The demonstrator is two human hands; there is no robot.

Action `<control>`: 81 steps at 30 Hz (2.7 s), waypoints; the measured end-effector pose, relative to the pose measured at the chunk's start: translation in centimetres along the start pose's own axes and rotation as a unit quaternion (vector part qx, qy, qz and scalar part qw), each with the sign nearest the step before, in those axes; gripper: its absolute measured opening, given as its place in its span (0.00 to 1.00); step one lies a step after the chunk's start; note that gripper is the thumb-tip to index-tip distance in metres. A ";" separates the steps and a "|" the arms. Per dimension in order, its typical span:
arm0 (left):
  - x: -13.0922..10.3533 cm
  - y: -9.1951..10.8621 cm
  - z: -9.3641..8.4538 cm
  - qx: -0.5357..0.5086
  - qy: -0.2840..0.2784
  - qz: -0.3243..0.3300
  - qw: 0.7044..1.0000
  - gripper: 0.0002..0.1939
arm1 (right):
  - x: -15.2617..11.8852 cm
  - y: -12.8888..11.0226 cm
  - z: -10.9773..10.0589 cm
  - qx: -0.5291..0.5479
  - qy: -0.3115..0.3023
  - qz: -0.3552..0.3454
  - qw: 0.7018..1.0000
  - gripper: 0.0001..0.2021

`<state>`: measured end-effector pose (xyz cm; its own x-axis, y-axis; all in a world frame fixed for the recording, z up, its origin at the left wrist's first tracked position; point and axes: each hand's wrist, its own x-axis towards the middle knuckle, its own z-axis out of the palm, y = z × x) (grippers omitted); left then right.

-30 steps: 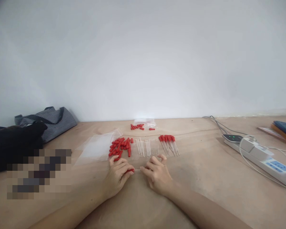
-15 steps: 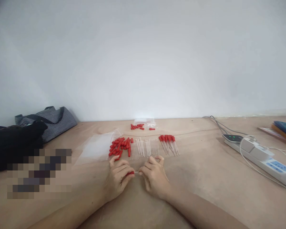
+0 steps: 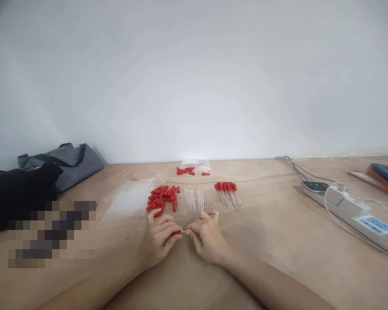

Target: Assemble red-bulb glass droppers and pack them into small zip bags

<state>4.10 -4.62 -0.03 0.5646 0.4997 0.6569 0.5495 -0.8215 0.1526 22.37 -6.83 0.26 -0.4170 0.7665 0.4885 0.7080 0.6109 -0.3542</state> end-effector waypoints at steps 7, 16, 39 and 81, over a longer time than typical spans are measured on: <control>0.1 -1.0 -0.1 0.018 -0.013 -0.019 1.000 0.09 | 0.0 1.0 -0.6 -0.106 0.015 -0.060 0.992 0.07; 0.1 -3.7 -1.0 0.147 -0.005 -0.158 0.976 0.14 | 1.6 6.7 -1.6 -0.202 0.107 0.250 0.941 0.14; 2.3 -3.7 0.8 0.235 0.019 -0.167 0.957 0.09 | 5.4 7.1 -0.5 -0.229 -0.020 0.369 0.901 0.12; 0.1 0.3 -1.3 -0.078 -0.197 -0.044 0.976 0.05 | -0.9 4.2 -0.8 -0.071 0.058 -0.015 0.996 0.08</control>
<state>3.53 -5.17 1.09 0.7289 0.6124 0.3060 0.5238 -0.7867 0.3269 26.13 -5.12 -0.99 -0.3762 0.7158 0.5883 0.7731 0.5925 -0.2266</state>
